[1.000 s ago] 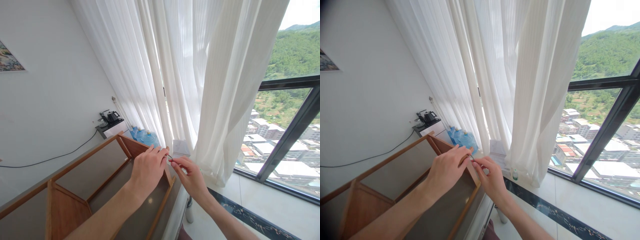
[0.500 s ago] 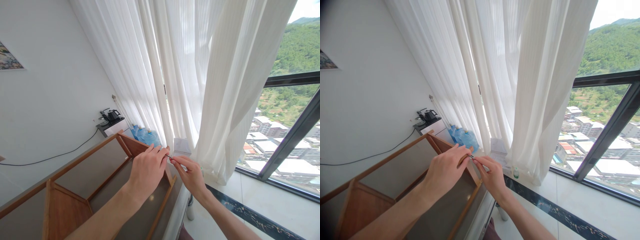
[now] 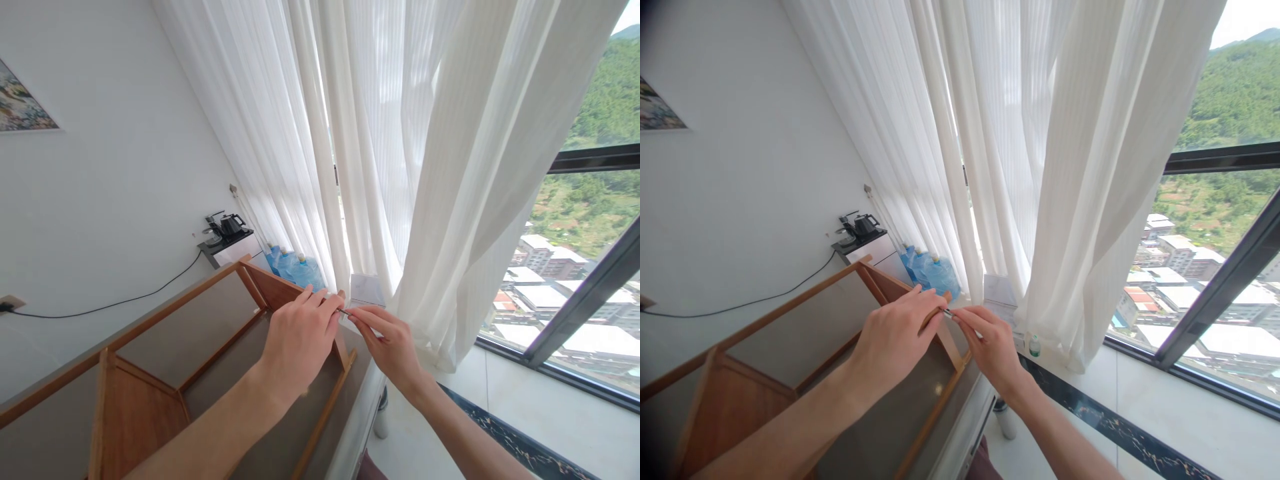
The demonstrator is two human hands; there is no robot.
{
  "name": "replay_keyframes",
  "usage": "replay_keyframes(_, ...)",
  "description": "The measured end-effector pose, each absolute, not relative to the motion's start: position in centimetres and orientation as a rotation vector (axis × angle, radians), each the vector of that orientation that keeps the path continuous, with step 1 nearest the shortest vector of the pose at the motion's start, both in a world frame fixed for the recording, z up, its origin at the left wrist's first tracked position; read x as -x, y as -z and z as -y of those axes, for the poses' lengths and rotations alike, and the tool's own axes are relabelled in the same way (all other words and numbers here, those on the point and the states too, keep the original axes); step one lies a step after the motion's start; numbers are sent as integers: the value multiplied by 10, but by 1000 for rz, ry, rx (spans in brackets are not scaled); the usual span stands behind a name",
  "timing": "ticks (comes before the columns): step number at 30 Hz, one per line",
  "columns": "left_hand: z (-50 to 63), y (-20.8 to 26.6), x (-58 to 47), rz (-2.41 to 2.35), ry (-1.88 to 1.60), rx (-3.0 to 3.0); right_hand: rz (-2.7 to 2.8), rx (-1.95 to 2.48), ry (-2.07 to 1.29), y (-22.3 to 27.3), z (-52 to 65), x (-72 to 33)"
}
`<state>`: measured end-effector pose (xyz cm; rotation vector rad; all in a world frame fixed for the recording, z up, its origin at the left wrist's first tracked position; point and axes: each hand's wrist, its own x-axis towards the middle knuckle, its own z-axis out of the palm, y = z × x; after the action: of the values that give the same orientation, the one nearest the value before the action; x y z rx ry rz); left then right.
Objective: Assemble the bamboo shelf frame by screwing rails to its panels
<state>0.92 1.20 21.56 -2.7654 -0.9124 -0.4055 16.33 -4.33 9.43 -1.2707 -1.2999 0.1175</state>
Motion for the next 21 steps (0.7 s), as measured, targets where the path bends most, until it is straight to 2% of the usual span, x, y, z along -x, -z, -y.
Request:
replay_keyframes(4,-12,-216,-9,912,392,2768,1247,1266,-300,-102,46,-160)
replay_keyframes(9,-13,-216,-10,906,396,2774,1076,1055,-957,-117,50,-145)
replay_keyframes(11,-14,-215,-10,904,386,2770,1003,977,-1096,-122,50,-141)
replay_keyframes(16,-15,-214,-10,902,368,2760,942,974,-1112,-128,52,-138)
replay_keyframes(21,-14,-215,-9,895,359,2750,1036,1060,-850,-119,58,-135)
